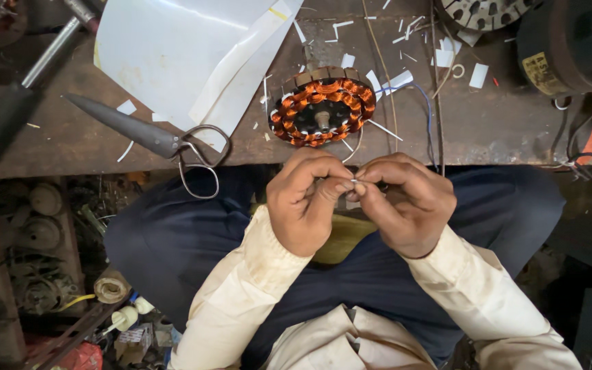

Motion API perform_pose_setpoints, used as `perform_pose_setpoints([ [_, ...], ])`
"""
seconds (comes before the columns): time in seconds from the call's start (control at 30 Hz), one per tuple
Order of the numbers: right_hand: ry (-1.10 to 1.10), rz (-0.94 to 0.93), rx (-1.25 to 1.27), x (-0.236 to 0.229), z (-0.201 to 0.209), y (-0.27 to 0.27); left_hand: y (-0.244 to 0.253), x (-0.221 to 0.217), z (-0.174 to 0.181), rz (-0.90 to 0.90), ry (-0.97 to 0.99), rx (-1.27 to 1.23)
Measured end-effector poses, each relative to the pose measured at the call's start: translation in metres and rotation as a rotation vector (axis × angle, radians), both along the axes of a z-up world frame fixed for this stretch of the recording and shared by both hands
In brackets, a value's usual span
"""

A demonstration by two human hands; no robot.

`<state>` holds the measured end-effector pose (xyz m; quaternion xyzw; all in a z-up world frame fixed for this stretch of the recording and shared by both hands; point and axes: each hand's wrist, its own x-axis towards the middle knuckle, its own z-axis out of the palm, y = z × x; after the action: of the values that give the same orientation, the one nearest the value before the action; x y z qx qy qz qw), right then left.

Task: The person cuts small rectangular pieces from a white insulating sheet using scissors and inserts them into the slots of a copper-wound motor armature. The person repeats this process multiple times, placing insulation between the copper windings.

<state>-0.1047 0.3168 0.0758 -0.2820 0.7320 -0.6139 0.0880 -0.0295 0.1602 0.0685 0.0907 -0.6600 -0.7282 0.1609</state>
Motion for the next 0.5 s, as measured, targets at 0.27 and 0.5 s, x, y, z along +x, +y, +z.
perform_pose_setpoints([
  [0.27,-0.076,0.026,-0.125,-0.001,-0.010,-0.003,0.010,0.001,-0.022,-0.025,0.064,0.462],
  [0.5,-0.334,0.023,-0.414,-0.003,-0.001,-0.007,0.005,0.006,-0.023,-0.013,0.127,0.336],
])
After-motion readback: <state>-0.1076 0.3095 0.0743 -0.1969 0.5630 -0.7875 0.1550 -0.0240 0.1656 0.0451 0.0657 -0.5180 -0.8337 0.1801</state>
